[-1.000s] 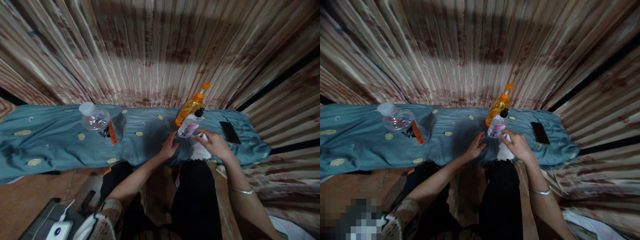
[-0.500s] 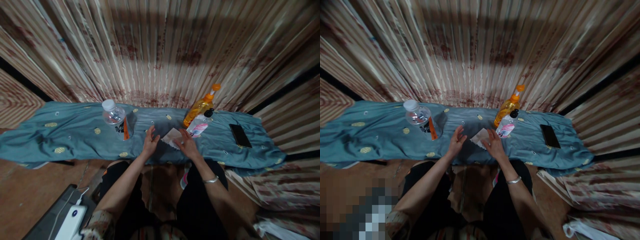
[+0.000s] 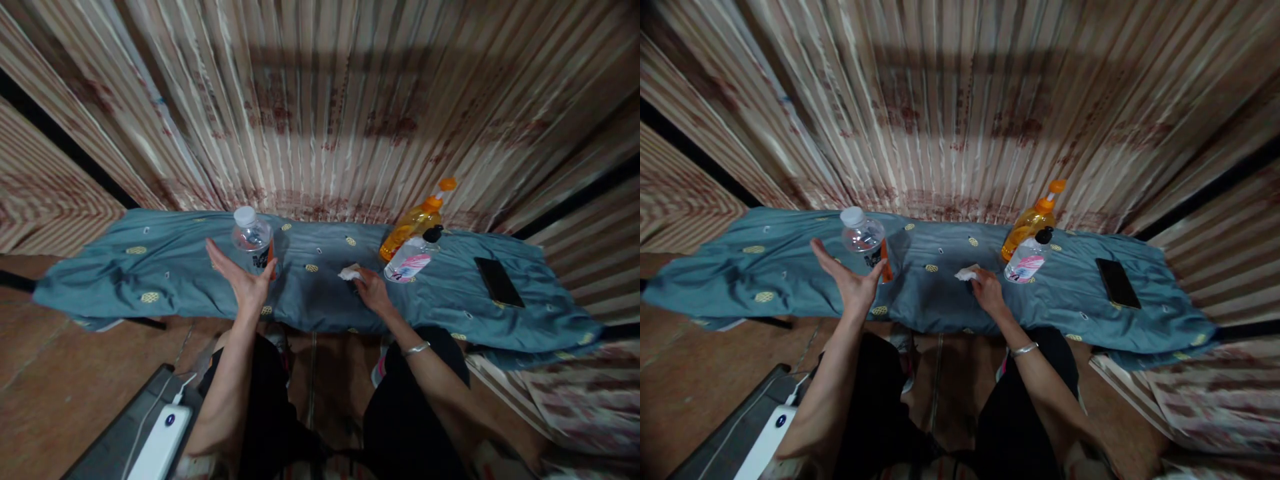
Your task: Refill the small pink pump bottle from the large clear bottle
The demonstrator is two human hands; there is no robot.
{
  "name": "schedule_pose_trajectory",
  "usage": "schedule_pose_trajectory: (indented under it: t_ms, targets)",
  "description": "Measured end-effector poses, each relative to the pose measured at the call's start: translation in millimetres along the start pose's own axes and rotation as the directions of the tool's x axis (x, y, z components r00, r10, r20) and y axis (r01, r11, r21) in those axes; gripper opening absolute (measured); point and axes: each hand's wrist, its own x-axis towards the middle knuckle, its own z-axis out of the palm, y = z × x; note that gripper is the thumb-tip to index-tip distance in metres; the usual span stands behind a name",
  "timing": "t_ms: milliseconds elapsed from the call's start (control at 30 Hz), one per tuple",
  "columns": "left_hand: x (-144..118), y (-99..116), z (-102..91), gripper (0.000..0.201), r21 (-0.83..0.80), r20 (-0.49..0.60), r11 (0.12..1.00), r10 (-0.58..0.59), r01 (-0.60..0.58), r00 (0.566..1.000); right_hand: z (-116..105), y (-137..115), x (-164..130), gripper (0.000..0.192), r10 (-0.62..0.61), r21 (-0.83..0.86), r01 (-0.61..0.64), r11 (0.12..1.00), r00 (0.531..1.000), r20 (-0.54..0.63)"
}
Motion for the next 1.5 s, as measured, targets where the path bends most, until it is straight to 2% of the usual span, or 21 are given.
schedule_pose_trajectory:
  t_ms: [67, 133, 200, 333, 433, 533, 600, 700, 833, 1000, 1100, 1167, 1267, 1300, 1367, 1500]
  targets:
    - [8, -9, 12.5, 0.143, -0.03, 0.04, 0.977, -0.209, 0.21, 0.977, 11, -12, 3, 0.042, 0.021, 0.114, -0.022, 0.993, 1.0, 0.01]
    - [14, -13, 27.5, 0.143, -0.087, 0.075, 0.936, -0.336, 0.342, 0.939, 27, -30, 10, 0.043, 0.026, 0.229, -0.03, 0.973, 1.0, 0.017]
    - [17, -12, 40.0, 0.13, -0.125, 0.141, 0.923, -0.348, 0.365, 0.927, 41, -53, 20, 0.043, 0.012, 0.322, -0.015, 0.946, 1.0, 0.011]
    - [14, -7, 53.0, 0.107, -0.099, 0.136, 0.916, -0.376, 0.39, 0.917, 59, -106, 43, 0.041, -0.051, 0.4, 0.069, 0.914, 0.997, -0.055]
    - [8, -6, 58.2, 0.104, -0.091, 0.163, 0.934, -0.327, 0.345, 0.931, 67, -144, 52, 0.044, -0.127, 0.389, 0.17, 0.905, 0.983, -0.134]
    - [-1, -3, 63.3, 0.1, -0.112, 0.226, 0.945, -0.276, 0.306, 0.934, 77, -173, 51, 0.055, -0.221, 0.334, 0.279, 0.9, 0.954, -0.202]
    - [-7, 1, 66.1, 0.086, -0.142, 0.27, 0.941, -0.261, 0.306, 0.927, 83, -185, 49, 0.062, -0.281, 0.282, 0.339, 0.897, 0.932, -0.228]
    - [-14, 7, 67.6, 0.07, -0.17, 0.293, 0.931, -0.265, 0.323, 0.919, 84, -191, 51, 0.067, -0.334, 0.214, 0.382, 0.899, 0.915, -0.228]
    - [-18, 10, 66.4, 0.086, -0.134, 0.381, 0.931, -0.267, 0.339, 0.885, 64, -184, 66, 0.065, -0.368, 0.183, 0.389, 0.903, 0.92, -0.138]
    - [-20, 11, 66.3, 0.09, -0.212, 0.488, 0.874, -0.294, 0.438, 0.822, 29, -178, 96, 0.064, -0.406, 0.243, 0.375, 0.895, 0.909, 0.092]
    - [-24, 15, 67.2, 0.087, -0.294, 0.551, 0.812, -0.287, 0.504, 0.784, 14, -180, 112, 0.066, -0.409, 0.324, 0.32, 0.89, 0.874, 0.26]
    - [-27, 18, 68.2, 0.084, -0.323, 0.61, 0.768, -0.277, 0.553, 0.742, 7, -182, 121, 0.068, -0.401, 0.375, 0.261, 0.889, 0.84, 0.365]
    - [-31, 20, 70.9, 0.082, -0.324, 0.675, 0.726, -0.271, 0.606, 0.686, 3, -184, 129, 0.069, -0.372, 0.411, 0.179, 0.894, 0.807, 0.458]
    - [-32, 21, 72.0, 0.082, -0.322, 0.678, 0.724, -0.273, 0.61, 0.682, 4, -185, 130, 0.067, -0.358, 0.411, 0.161, 0.897, 0.81, 0.465]
    - [-33, 23, 74.3, 0.082, -0.317, 0.659, 0.742, -0.276, 0.591, 0.7, 7, -186, 128, 0.061, -0.328, 0.399, 0.145, 0.906, 0.835, 0.442]
    - [-33, 29, 77.7, 0.093, -0.248, 0.565, 0.812, -0.322, 0.529, 0.76, 18, -187, 111, 0.05, -0.26, 0.33, 0.172, 0.928, 0.934, 0.247]
